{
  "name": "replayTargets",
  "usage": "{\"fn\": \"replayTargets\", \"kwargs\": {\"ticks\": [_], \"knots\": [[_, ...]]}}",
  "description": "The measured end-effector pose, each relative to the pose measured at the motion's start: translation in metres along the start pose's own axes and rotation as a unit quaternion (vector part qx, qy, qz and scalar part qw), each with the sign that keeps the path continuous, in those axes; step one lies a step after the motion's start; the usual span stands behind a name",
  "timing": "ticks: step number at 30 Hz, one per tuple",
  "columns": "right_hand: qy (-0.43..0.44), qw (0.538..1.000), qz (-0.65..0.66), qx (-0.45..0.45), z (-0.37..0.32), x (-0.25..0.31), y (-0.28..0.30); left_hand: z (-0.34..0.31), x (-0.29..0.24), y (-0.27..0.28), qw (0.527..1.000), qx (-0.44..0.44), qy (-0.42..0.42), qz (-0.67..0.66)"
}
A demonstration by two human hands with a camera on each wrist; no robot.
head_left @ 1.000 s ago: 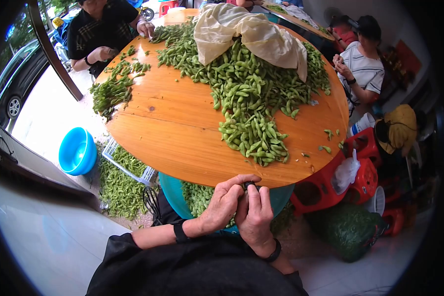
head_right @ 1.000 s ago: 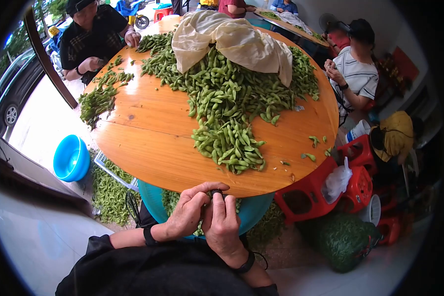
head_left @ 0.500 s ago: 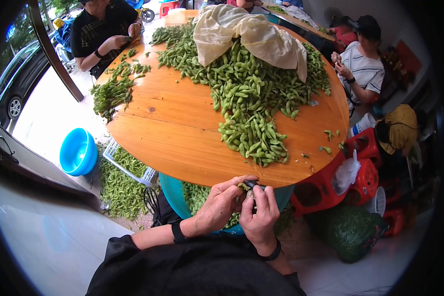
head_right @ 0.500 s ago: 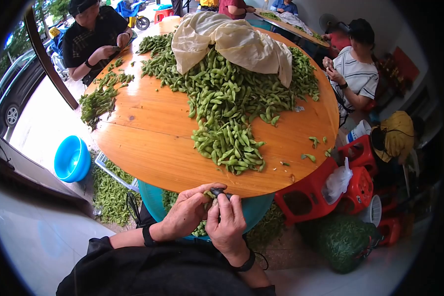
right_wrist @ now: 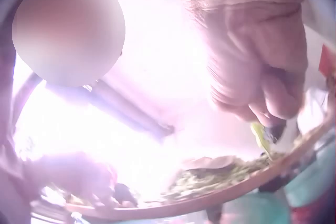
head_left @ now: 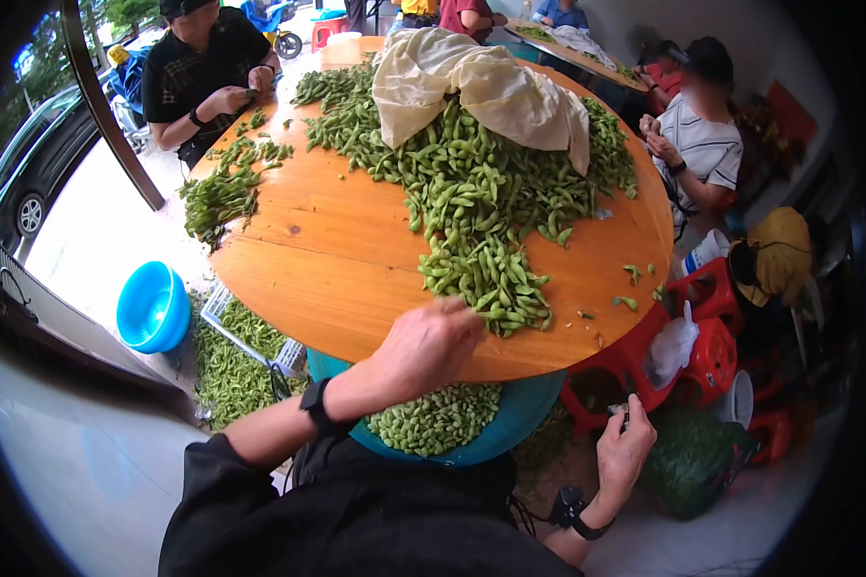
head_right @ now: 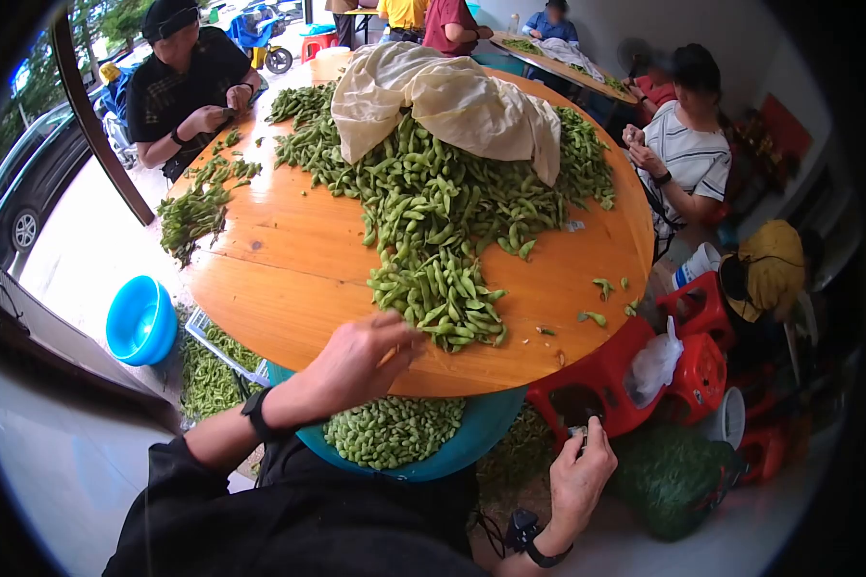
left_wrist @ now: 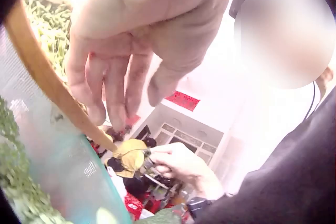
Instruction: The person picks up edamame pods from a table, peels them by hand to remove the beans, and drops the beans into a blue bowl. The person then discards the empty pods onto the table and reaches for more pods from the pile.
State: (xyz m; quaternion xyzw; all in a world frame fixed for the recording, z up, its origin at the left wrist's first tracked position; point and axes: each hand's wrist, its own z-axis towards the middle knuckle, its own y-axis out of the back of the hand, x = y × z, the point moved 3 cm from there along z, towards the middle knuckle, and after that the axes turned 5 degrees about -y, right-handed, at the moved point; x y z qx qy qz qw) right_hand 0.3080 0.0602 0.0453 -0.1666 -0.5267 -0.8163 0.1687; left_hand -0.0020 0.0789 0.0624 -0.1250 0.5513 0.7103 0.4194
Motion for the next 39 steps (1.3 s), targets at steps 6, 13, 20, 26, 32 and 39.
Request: {"fn": "replayTargets", "kwargs": {"ticks": [6,13,20,26,32,39], "knots": [[0.011,0.996,0.084,0.021,0.0,0.019,-0.016,0.046,0.033,-0.023,0.982,-0.047,0.003,0.184],[0.036,0.991,0.123,0.045,-0.003,0.033,-0.028,0.045,0.037,-0.024,0.982,-0.047,-0.021,0.184],[-0.013,0.935,0.326,0.14,-0.002,0.078,-0.051,0.018,0.031,0.009,0.979,-0.043,0.057,-0.193],[-0.108,0.776,0.536,0.316,-0.004,0.127,-0.087,-0.028,0.027,-0.005,0.855,-0.028,0.214,-0.472],[-0.117,0.719,0.582,0.362,-0.011,0.135,-0.087,-0.047,0.027,-0.012,0.841,-0.027,0.224,-0.491],[-0.085,0.745,0.563,0.347,-0.016,0.132,-0.082,-0.052,0.017,-0.018,0.976,-0.115,0.055,-0.177]]}}
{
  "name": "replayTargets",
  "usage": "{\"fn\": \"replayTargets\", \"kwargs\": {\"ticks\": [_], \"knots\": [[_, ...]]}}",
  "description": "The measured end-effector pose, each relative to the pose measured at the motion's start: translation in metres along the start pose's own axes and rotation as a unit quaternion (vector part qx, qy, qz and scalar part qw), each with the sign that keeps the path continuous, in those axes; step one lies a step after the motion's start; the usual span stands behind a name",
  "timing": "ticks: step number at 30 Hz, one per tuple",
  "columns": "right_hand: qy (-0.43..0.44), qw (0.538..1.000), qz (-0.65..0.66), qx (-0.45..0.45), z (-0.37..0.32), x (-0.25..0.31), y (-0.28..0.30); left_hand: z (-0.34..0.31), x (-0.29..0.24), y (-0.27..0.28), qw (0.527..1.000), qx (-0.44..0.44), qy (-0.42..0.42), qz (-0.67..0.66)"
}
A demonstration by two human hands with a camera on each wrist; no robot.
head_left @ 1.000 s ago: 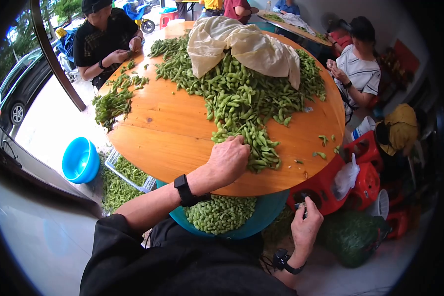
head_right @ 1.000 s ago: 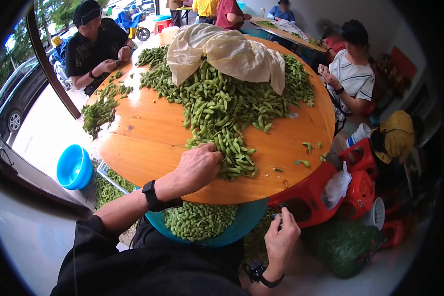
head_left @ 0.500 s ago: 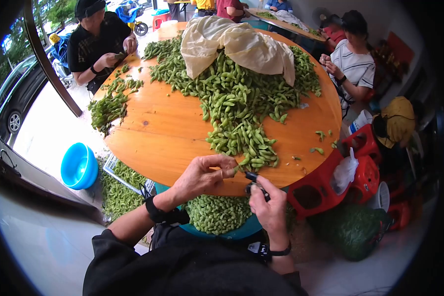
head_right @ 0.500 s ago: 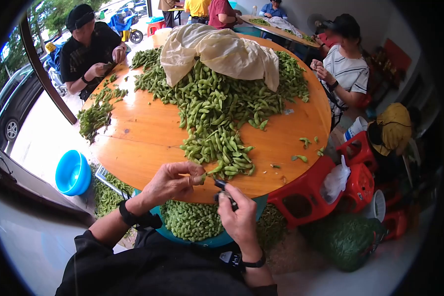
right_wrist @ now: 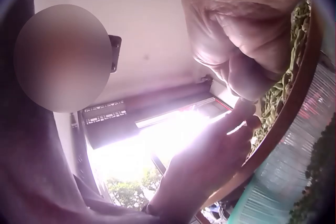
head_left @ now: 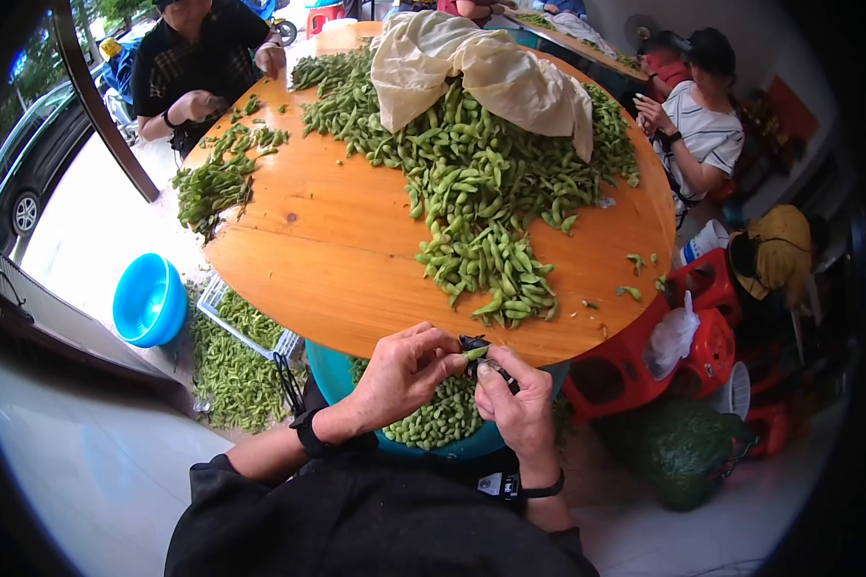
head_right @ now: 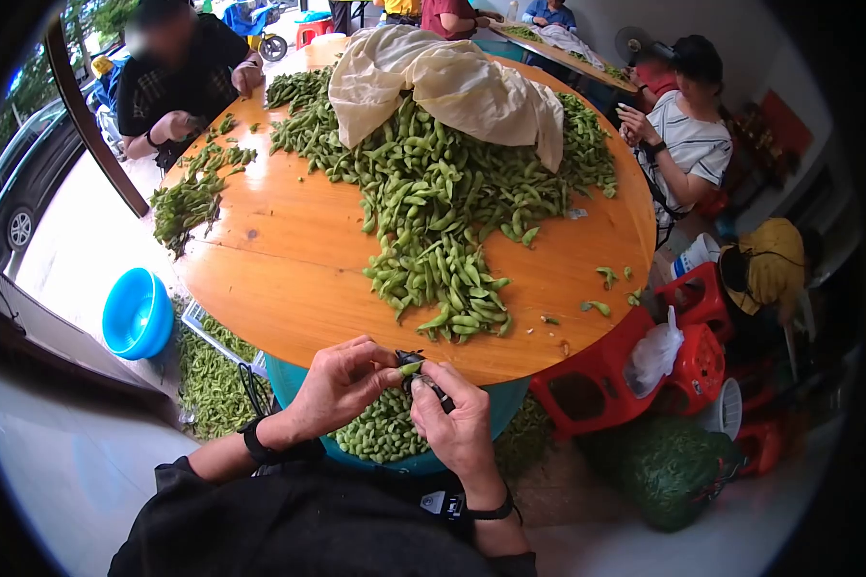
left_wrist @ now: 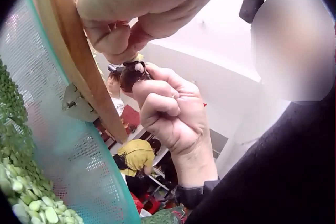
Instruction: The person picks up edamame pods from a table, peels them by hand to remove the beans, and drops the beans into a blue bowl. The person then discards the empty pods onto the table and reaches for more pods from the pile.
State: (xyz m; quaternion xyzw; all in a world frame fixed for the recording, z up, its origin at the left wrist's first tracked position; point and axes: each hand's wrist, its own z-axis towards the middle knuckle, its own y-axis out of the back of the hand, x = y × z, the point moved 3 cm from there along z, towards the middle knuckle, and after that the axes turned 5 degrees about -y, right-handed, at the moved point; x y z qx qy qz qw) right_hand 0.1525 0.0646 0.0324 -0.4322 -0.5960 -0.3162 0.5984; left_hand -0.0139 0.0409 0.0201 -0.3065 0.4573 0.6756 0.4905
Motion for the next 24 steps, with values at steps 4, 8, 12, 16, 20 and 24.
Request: {"fn": "replayTargets", "kwargs": {"ticks": [4,8,12,16,20,24], "knots": [[0.016,0.999,0.008,0.028,-0.002,0.001,0.008,-0.01,0.007,-0.007,0.909,0.053,0.209,-0.357],[-0.056,0.964,0.232,0.118,-0.003,-0.009,0.018,-0.018,0.0,-0.022,0.743,0.079,0.273,-0.605],[-0.058,0.987,0.14,0.06,-0.006,-0.006,0.016,-0.019,-0.004,-0.015,0.839,0.056,0.291,-0.457],[0.084,0.983,-0.157,-0.045,-0.01,0.004,0.003,-0.022,-0.011,-0.021,0.998,-0.048,-0.014,-0.029],[0.088,0.972,-0.211,-0.049,-0.015,0.009,0.0,-0.024,-0.006,-0.023,0.967,0.03,0.152,-0.2],[0.091,0.979,-0.178,-0.042,-0.016,0.001,0.001,-0.021,-0.007,-0.018,0.981,0.077,0.096,-0.152]]}}
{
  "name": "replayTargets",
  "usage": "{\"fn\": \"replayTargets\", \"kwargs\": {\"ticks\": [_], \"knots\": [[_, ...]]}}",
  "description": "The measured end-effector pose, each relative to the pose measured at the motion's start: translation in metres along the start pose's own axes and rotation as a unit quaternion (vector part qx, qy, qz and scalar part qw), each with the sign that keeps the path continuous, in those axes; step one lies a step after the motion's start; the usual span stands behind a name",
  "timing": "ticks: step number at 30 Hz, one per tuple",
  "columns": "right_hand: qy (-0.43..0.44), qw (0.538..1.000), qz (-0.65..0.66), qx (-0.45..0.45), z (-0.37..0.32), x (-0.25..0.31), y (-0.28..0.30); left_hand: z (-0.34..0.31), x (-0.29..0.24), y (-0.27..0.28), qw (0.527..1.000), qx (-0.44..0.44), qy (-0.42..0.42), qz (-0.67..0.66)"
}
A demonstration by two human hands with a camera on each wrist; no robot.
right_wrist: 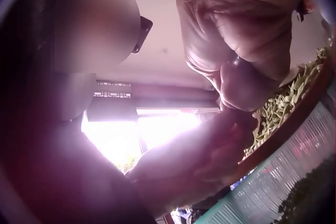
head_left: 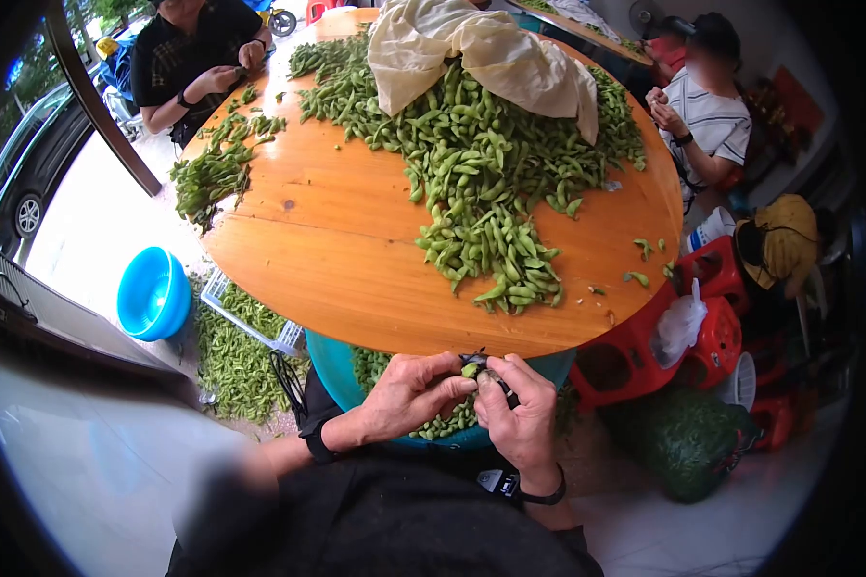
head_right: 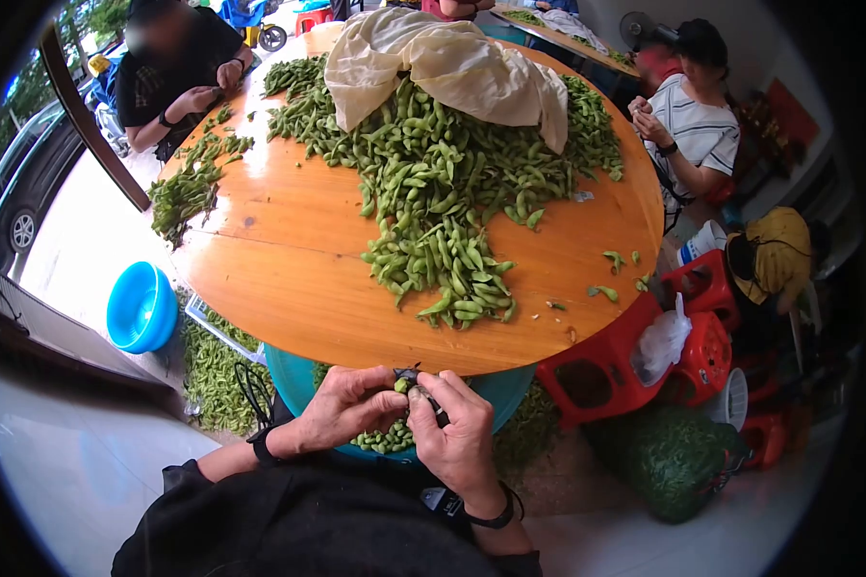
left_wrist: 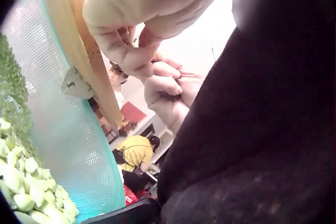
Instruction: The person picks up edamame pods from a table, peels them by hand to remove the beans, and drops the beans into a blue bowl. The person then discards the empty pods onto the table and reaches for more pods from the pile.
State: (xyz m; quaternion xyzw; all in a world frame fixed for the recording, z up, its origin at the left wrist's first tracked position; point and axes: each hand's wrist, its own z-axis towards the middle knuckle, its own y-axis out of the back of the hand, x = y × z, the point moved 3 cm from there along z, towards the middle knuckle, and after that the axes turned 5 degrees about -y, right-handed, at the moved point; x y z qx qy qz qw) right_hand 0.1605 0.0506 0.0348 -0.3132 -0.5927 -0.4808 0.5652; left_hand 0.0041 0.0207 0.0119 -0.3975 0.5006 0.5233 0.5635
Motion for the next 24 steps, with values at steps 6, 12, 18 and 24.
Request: {"fn": "replayTargets", "kwargs": {"ticks": [6,12,18,24], "knots": [[-0.104,0.98,0.165,0.034,-0.003,-0.003,0.001,0.005,-0.003,0.016,0.942,0.113,0.211,-0.237],[0.106,0.981,-0.159,-0.043,-0.004,0.003,-0.008,0.004,-0.013,0.007,0.939,0.092,0.207,-0.259],[0.213,0.936,-0.253,-0.121,-0.01,0.008,-0.017,-0.006,0.004,-0.01,0.89,-0.008,0.195,-0.413],[0.203,0.946,-0.221,-0.119,-0.008,0.01,-0.014,-0.005,0.008,-0.013,0.892,-0.013,0.206,-0.403]]}}
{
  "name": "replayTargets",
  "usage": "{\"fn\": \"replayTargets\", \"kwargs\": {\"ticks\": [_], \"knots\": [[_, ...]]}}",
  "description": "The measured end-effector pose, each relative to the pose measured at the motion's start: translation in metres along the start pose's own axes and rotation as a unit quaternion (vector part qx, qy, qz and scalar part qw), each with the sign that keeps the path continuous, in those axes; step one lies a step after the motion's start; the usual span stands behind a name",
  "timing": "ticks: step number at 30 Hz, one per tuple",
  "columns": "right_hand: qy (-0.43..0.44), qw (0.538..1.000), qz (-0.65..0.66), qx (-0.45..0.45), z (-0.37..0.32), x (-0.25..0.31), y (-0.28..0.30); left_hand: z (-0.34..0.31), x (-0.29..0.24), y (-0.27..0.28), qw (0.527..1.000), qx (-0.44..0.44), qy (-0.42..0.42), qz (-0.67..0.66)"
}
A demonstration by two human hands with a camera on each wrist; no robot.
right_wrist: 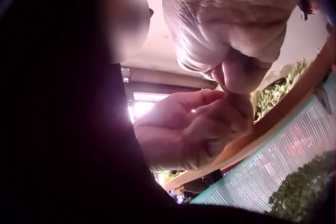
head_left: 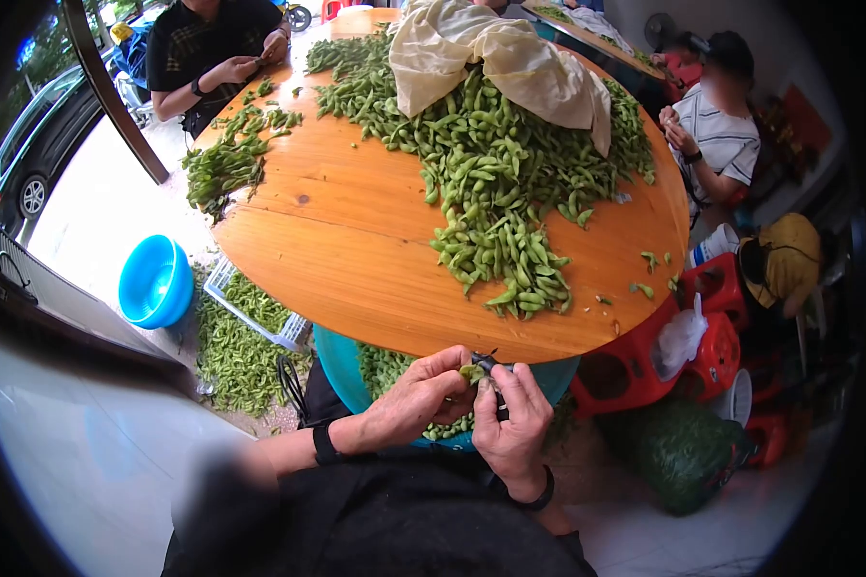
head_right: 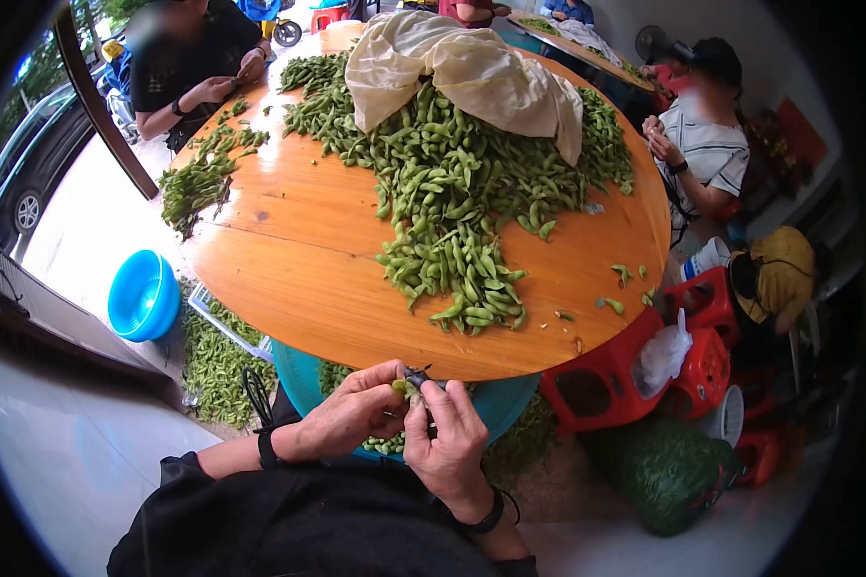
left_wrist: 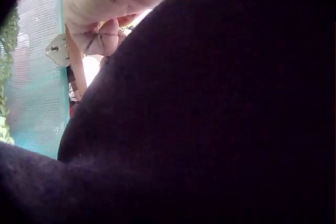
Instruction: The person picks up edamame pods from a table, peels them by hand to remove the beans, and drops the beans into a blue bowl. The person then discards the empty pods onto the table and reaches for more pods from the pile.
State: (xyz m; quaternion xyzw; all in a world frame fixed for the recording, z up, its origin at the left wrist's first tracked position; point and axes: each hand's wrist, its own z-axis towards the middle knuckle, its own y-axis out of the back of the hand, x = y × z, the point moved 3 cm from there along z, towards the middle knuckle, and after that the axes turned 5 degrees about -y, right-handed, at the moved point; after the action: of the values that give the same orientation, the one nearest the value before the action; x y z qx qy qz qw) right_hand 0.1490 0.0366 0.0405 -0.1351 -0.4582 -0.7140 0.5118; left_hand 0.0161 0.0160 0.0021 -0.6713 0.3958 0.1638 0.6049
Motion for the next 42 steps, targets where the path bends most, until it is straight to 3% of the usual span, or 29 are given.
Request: {"fn": "replayTargets", "kwargs": {"ticks": [2,3,5,6,8,10,11,13,17,21,23,24,26,27,28,30,31,34,39,40,42], "knots": [[-0.015,1.0,0.024,0.007,0.002,-0.005,0.007,0.0,-0.003,-0.005,0.999,0.012,-0.02,0.029],[-0.031,0.998,0.047,0.014,0.004,-0.01,0.012,-0.001,-0.005,-0.006,0.992,0.043,-0.04,0.11],[-0.152,0.986,0.075,0.006,0.001,-0.019,0.038,-0.007,-0.011,-0.01,0.948,0.096,-0.073,0.294],[-0.187,0.979,0.081,-0.007,0.001,-0.023,0.057,-0.007,-0.015,-0.009,0.947,0.097,-0.076,0.297],[-0.233,0.972,-0.022,0.025,-0.005,-0.046,0.098,-0.004,-0.028,-0.014,0.799,0.165,-0.171,0.553],[-0.158,0.968,-0.192,0.025,-0.014,-0.062,0.13,0.008,-0.044,-0.019,0.695,0.067,-0.311,0.645],[-0.196,0.945,-0.261,0.031,-0.018,-0.067,0.14,0.016,-0.05,-0.021,0.663,0.023,-0.291,0.689],[-0.205,0.938,-0.28,0.015,-0.026,-0.078,0.148,0.041,-0.059,-0.018,0.638,-0.043,-0.334,0.692],[-0.182,0.956,-0.231,-0.008,-0.018,-0.073,0.131,0.08,-0.05,-0.008,0.576,-0.115,-0.305,0.75],[-0.158,0.974,-0.161,-0.009,-0.005,-0.062,0.101,0.084,-0.05,-0.01,0.57,-0.142,-0.349,0.73],[-0.178,0.98,-0.087,-0.003,-0.003,-0.068,0.083,0.074,-0.059,-0.01,0.62,-0.12,-0.369,0.682],[-0.198,0.979,-0.044,0.002,-0.003,-0.07,0.074,0.065,-0.064,-0.012,0.621,-0.116,-0.369,0.682],[-0.271,0.951,0.148,0.026,0.004,-0.056,0.053,0.054,-0.064,-0.009,0.811,-0.029,-0.207,0.546],[-0.265,0.935,0.231,0.046,0.007,-0.053,0.041,0.05,-0.055,-0.007,0.877,0.0,-0.204,0.434],[-0.284,0.909,0.297,0.067,0.009,-0.048,0.033,0.044,-0.049,-0.006,0.877,0.0,-0.203,0.435],[-0.3,0.869,0.379,0.112,0.015,-0.036,0.021,0.034,-0.037,-0.003,0.948,0.008,-0.125,0.293],[-0.3,0.868,0.38,0.114,0.015,-0.034,0.019,0.026,-0.039,-0.006,0.95,-0.032,-0.109,0.291],[-0.317,0.851,0.396,0.135,0.012,-0.032,0.014,0.019,-0.035,-0.001,0.939,-0.043,-0.137,0.314],[-0.285,0.878,0.352,0.153,0.01,-0.03,0.016,0.015,-0.023,0.002,0.942,-0.055,-0.161,0.29],[-0.286,0.878,0.351,0.153,0.009,-0.031,0.016,0.014,-0.021,0.002,0.967,-0.032,-0.124,0.221],[-0.309,0.805,0.475,0.174,0.007,-0.034,0.016,0.012,-0.019,0.005,0.985,-0.009,-0.085,0.15]]}}
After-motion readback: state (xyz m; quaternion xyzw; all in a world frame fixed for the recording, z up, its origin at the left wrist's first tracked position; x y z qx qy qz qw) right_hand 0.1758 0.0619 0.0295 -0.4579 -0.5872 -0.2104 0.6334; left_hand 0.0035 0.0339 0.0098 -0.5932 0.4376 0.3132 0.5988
